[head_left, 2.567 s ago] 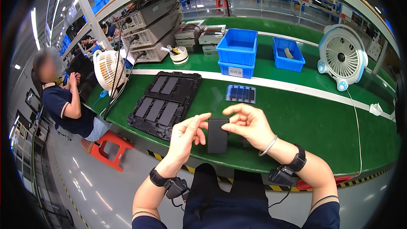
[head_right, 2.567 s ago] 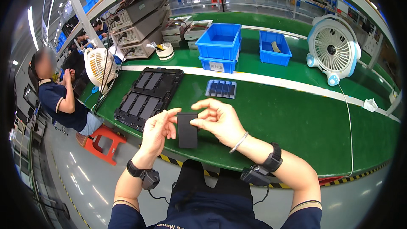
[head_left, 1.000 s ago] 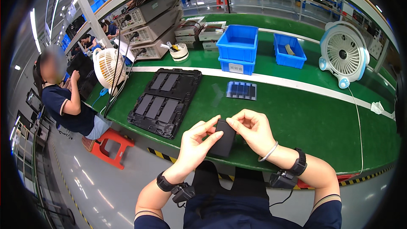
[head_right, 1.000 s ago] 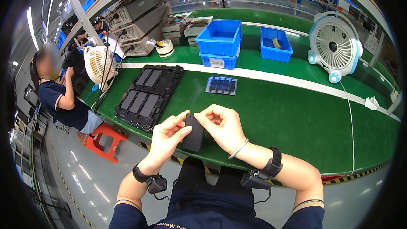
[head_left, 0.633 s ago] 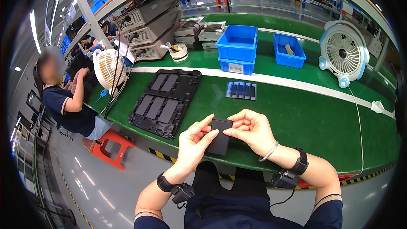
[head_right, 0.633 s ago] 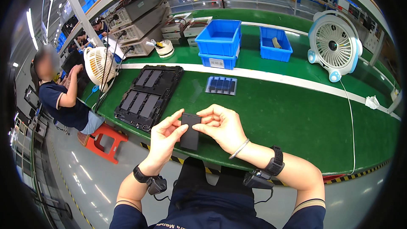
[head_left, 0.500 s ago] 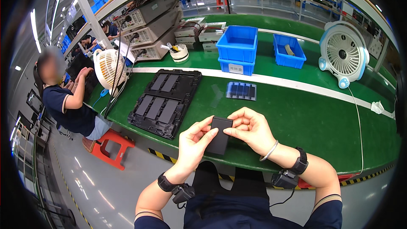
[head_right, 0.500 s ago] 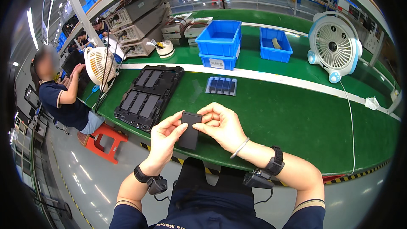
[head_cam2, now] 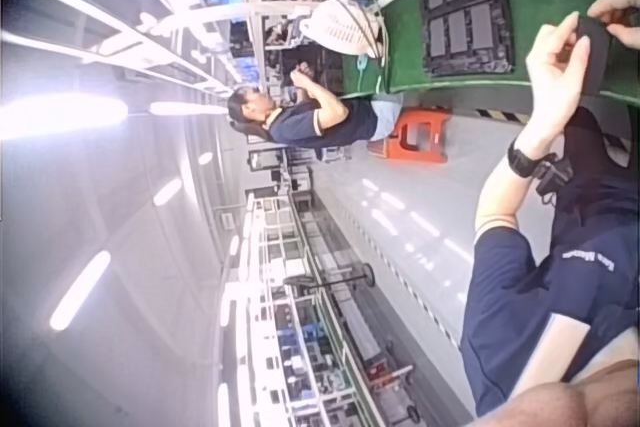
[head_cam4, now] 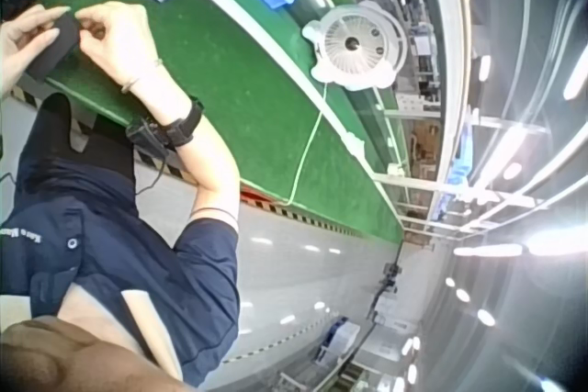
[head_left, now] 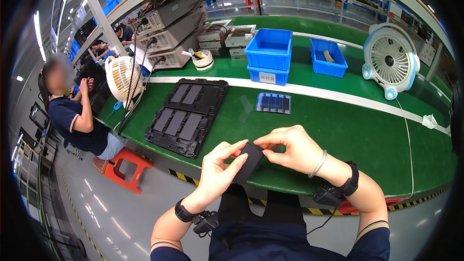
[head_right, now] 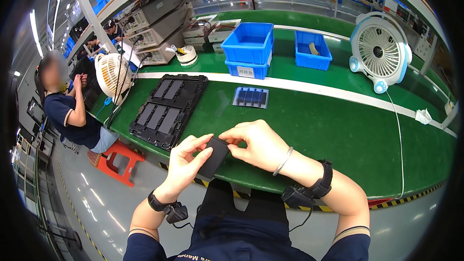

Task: Assembling electronic components by applying adhesive tape to a black plastic housing and joining parts.

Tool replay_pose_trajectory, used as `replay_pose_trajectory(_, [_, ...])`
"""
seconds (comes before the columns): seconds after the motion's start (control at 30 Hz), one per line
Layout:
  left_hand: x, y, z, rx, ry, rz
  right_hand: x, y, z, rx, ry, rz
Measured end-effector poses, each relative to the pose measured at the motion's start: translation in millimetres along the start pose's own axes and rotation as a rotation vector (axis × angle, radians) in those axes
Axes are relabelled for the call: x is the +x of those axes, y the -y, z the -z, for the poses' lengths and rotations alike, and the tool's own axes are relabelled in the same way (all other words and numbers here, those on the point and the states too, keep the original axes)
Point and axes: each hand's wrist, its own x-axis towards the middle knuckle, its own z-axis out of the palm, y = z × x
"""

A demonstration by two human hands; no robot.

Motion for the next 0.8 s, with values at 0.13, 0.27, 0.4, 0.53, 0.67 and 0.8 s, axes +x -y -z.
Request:
replay_pose_trajectory(0.13, [-2,-3,-4,-0.016,0.020,0.051,-1,2,-4,-0.083,-0.006,0.010])
replay_pose_trajectory(0.27, [-1,-2,-7,0.063,0.017,0.019,-8,8,-16,-0.341,-0.072,0.090])
replay_pose_trajectory(0.4, [-2,-2,-10,0.170,-0.011,-0.030,-11,6,-25,-0.430,-0.150,0.145])
replay_pose_trajectory(0.53, [-2,-7,-12,0.222,-0.014,-0.044,-12,6,-29,-0.437,-0.200,0.139])
replay_pose_trajectory(0.67, [-3,-14,-14,0.343,-0.030,-0.107,-13,9,-26,-0.474,-0.198,0.094])
replay_pose_trajectory(0.8, [0,-15,-16,0.565,-0.065,-0.276,-11,13,-17,-0.501,-0.158,-0.022])
